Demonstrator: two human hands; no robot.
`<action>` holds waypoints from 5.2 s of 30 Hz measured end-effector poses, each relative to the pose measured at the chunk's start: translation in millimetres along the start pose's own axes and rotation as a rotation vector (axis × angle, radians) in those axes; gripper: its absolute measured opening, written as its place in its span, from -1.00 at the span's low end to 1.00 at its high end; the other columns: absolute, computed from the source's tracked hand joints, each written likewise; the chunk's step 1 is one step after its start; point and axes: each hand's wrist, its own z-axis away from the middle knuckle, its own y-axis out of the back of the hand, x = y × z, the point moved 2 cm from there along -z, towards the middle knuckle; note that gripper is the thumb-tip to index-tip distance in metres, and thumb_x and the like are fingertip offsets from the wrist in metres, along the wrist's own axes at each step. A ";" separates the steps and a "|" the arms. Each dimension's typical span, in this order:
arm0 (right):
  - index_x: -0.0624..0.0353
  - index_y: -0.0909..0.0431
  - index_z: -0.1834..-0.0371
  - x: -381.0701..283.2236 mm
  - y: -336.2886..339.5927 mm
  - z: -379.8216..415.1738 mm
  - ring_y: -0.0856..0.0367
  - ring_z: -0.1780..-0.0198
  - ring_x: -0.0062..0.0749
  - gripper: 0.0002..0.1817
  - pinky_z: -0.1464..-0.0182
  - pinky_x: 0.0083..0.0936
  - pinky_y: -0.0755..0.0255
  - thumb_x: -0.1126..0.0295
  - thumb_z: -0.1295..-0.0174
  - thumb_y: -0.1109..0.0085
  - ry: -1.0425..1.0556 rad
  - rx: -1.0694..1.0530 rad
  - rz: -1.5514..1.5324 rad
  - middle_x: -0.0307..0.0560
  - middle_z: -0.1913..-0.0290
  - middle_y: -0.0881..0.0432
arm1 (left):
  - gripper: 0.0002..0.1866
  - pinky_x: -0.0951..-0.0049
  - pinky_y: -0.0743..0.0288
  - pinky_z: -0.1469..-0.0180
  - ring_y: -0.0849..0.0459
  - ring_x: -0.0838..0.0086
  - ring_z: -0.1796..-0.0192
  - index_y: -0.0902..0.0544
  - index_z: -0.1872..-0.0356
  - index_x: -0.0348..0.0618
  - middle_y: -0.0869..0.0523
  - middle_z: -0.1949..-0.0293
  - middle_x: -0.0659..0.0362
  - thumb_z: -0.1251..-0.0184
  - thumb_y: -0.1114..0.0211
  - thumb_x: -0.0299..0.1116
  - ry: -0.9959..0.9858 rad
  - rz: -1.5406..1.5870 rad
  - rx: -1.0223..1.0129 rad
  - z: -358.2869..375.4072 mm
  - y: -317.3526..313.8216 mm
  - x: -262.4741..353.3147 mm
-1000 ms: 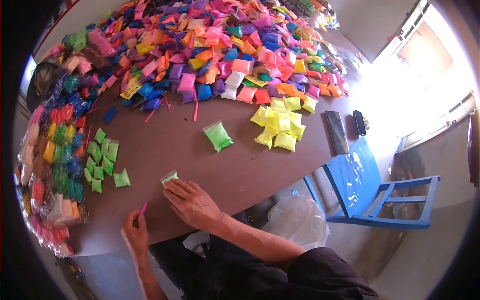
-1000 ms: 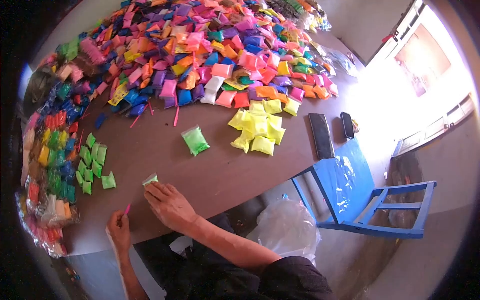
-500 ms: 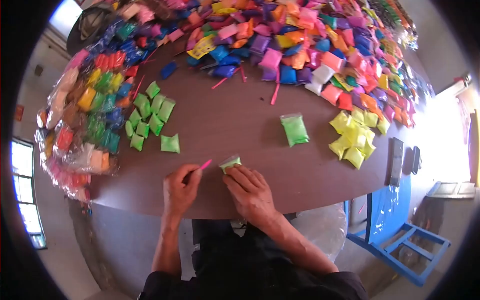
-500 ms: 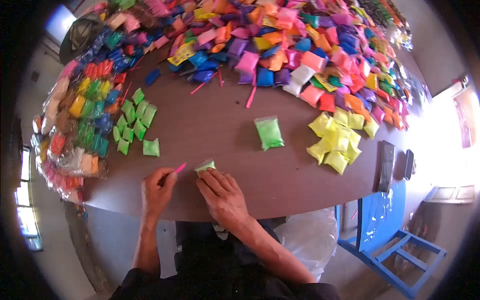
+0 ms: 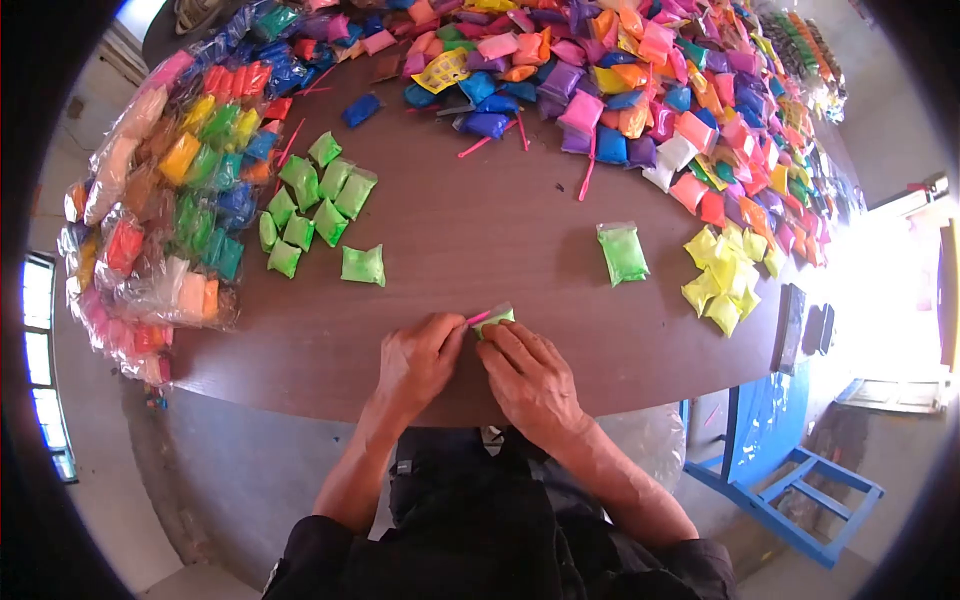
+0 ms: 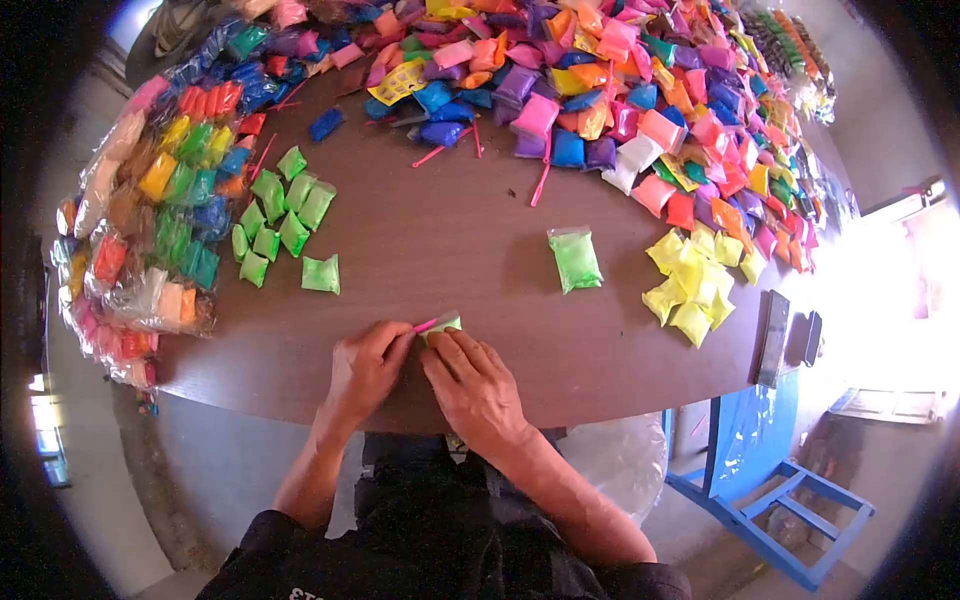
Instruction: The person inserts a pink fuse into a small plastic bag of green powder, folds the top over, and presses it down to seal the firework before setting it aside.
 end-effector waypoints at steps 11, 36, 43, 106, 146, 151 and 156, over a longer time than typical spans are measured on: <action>0.24 -0.71 -0.18 -7.7 -3.7 6.2 -0.71 -0.42 0.01 -0.63 -0.43 -0.09 -0.63 0.51 -0.29 -0.39 0.031 0.001 0.071 0.04 -0.33 -0.72 | -0.92 0.04 -0.72 0.16 -0.87 -0.06 0.15 -0.79 0.12 -0.15 -0.87 0.19 -0.01 -0.60 -0.44 -0.39 -0.123 0.051 -0.033 -10.6 -10.8 -6.3; 0.28 -0.72 -0.20 -16.9 -2.2 16.7 -0.70 -0.43 0.13 -0.58 -0.48 -0.05 -0.63 0.55 -0.25 -0.41 -0.002 0.034 -0.004 0.14 -0.34 -0.73 | -0.82 -0.01 -0.66 0.16 -0.83 -0.15 0.15 -0.79 0.15 -0.14 -0.83 0.25 -0.07 -0.60 -0.41 -0.25 -0.154 -0.030 -0.082 -44.0 -14.5 -10.3; 0.33 -0.68 -0.22 -18.7 0.2 20.8 -0.67 -0.47 0.19 -0.57 -0.53 -0.02 -0.58 0.55 -0.25 -0.35 -0.056 0.028 -0.056 0.21 -0.38 -0.71 | -0.88 0.05 -0.65 0.23 -0.84 -0.10 0.24 -0.78 0.17 -0.18 -0.82 0.31 -0.08 -0.55 -0.46 -0.35 -0.027 0.177 -0.058 -5.0 8.4 3.0; 0.08 -0.87 0.12 -3.8 -4.3 15.2 -0.81 0.03 -0.10 -0.83 -0.01 -0.18 -0.71 0.42 -0.25 -0.64 -0.105 0.238 0.053 -0.15 -0.01 -0.79 | -0.89 -0.03 -0.64 0.36 -0.83 -0.11 0.36 -0.70 0.24 -0.11 -0.77 0.46 -0.06 -0.55 -0.45 -0.41 0.032 0.029 0.168 50.0 -12.8 16.8; 0.02 -0.86 0.06 1.2 -11.1 22.5 -0.75 0.05 -0.11 -0.78 0.04 -0.20 -0.68 0.42 -0.25 -0.65 -0.106 0.283 -0.003 -0.19 -0.05 -0.73 | -0.85 0.07 -0.69 0.31 -0.84 0.11 0.31 -0.63 0.23 -0.07 -0.75 0.37 0.14 -0.33 -0.48 -0.47 -0.237 -0.215 0.019 47.8 -7.5 18.9; 0.03 -0.86 0.07 1.2 -10.8 21.6 -0.75 0.06 -0.11 -0.79 0.06 -0.20 -0.67 0.42 -0.25 -0.65 -0.101 0.276 0.008 -0.19 -0.04 -0.72 | -0.85 0.06 -0.67 0.34 -0.83 0.10 0.33 -0.63 0.23 -0.06 -0.73 0.39 0.14 -0.34 -0.48 -0.46 -0.212 -0.194 0.011 43.7 -9.9 7.5; 0.04 -0.86 0.07 1.0 -10.8 22.0 -0.75 0.06 -0.12 -0.78 0.06 -0.21 -0.67 0.42 -0.24 -0.65 -0.104 0.276 -0.004 -0.19 -0.04 -0.72 | -0.85 0.05 -0.67 0.35 -0.83 0.11 0.34 -0.63 0.23 -0.05 -0.74 0.40 0.14 -0.34 -0.47 -0.46 -0.269 -0.185 0.053 46.4 -6.1 19.7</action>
